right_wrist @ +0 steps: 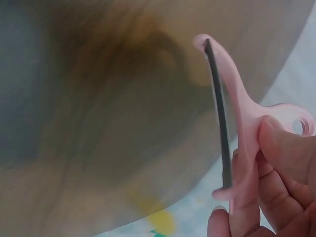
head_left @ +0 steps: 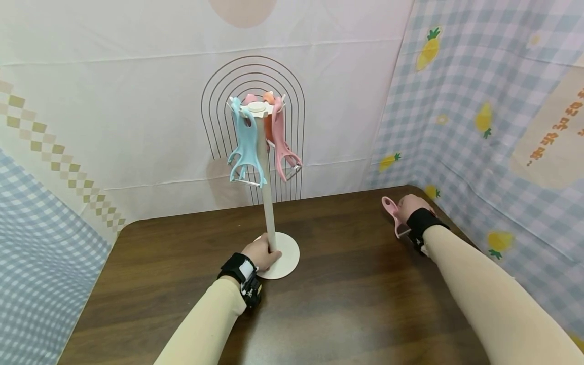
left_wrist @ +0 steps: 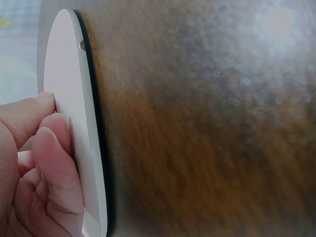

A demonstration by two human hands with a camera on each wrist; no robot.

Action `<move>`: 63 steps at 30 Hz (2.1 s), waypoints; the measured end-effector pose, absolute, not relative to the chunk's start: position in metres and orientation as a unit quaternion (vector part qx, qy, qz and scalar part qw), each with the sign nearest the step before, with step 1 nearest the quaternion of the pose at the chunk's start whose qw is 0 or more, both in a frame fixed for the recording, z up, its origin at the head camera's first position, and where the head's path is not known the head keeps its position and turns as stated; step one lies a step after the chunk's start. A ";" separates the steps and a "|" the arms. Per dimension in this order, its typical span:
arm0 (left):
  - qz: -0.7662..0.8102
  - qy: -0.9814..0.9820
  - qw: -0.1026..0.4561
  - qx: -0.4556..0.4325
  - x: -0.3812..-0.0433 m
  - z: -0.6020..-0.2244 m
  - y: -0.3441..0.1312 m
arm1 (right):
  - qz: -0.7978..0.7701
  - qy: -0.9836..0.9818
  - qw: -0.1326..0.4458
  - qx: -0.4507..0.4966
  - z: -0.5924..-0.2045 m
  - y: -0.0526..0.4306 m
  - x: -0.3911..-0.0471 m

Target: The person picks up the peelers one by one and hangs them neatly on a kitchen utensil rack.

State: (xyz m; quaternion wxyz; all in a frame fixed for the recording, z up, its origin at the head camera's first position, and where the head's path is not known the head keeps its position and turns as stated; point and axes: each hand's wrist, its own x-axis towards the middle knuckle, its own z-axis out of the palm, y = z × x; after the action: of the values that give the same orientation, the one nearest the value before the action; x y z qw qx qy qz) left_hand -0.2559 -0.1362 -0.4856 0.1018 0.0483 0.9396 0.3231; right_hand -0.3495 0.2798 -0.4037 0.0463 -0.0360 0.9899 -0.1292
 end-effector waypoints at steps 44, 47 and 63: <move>0.323 0.939 0.095 0.063 -0.254 -0.486 -0.136 | -0.380 0.897 -0.153 -0.166 -0.309 0.163 -0.310; 0.324 0.939 0.095 0.064 -0.254 -0.486 -0.136 | -0.385 0.892 -0.157 -0.178 -0.304 0.159 -0.305; 0.318 0.941 0.102 0.053 -0.250 -0.479 -0.135 | -0.435 0.857 -0.159 -0.225 -0.276 0.141 -0.288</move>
State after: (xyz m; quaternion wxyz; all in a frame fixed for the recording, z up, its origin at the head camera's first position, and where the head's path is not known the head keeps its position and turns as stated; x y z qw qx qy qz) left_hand -0.2500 -0.1347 -0.4788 0.1016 0.0526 0.9410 0.3185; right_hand -0.2877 0.1406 -0.2755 -0.1591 -0.2253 0.8570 -0.4353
